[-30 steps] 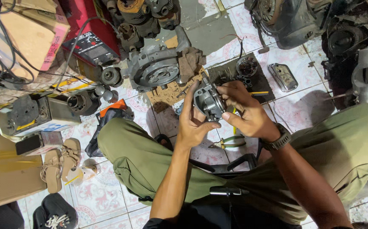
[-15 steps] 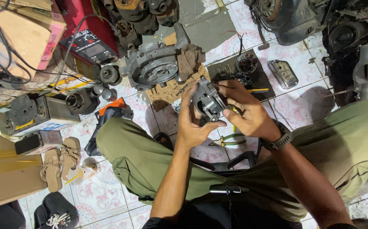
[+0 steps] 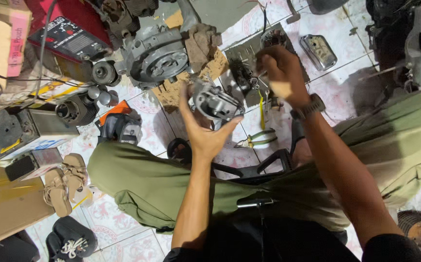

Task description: The person sits on a chair and works on a small mechanical part, likely a carburetor, using a rag to wipe it and a yellow-handled screwdriver to adjust internal components. The person repeatedly rotates and manipulates the part throughout the clip.

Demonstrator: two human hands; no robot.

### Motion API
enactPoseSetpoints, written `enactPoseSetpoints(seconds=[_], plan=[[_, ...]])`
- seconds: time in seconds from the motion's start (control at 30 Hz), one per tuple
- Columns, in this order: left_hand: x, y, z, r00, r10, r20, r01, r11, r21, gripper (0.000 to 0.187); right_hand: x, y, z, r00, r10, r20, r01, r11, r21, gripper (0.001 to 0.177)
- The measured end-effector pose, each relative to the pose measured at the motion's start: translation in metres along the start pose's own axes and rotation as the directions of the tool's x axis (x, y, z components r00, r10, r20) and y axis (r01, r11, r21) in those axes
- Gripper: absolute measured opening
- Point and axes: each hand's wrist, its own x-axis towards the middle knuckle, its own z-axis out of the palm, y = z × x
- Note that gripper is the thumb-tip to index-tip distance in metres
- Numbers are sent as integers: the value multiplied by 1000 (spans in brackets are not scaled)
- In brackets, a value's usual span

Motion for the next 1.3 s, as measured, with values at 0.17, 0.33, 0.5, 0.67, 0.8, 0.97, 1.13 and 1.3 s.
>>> enactPoseSetpoints(seconds=[0.17, 0.33, 0.5, 0.67, 0.8, 0.97, 1.13, 1.3], plan=[[3, -34, -13, 995, 91, -37, -94, 991, -93, 112, -13, 155, 39, 988, 142, -58, -153, 915, -373, 21], [4, -33, -14, 995, 61, -82, -62, 998, -16, 111, -72, 253, 63, 845, 483, 230, -260, 747, -612, 48], [0, -39, -7, 989, -26, -144, 20, 999, -45, 115, -85, 318, 72, 691, 26, 722, 668, 360, -651, 17], [3, -39, -6, 987, 19, -162, -19, 1000, 5, 113, -90, 309, 89, 808, 468, 359, 61, 539, -840, 24], [7, -34, -4, 981, 75, -180, -70, 997, 33, 113, -97, 307, 90, 757, 597, 265, -61, 468, -882, 30], [-6, -43, -10, 978, 76, -193, -72, 997, 30, 107, -94, 294, 84, 836, 467, 287, 73, 425, -902, 28], [-10, -44, -15, 984, 66, -164, -67, 998, 1, 112, -57, 226, 54, 732, 681, 9, -593, 643, -484, 41], [-9, -47, -17, 991, 81, -107, -89, 994, -63, 120, -37, 165, 36, 749, 661, -37, -653, 747, 129, 25]])
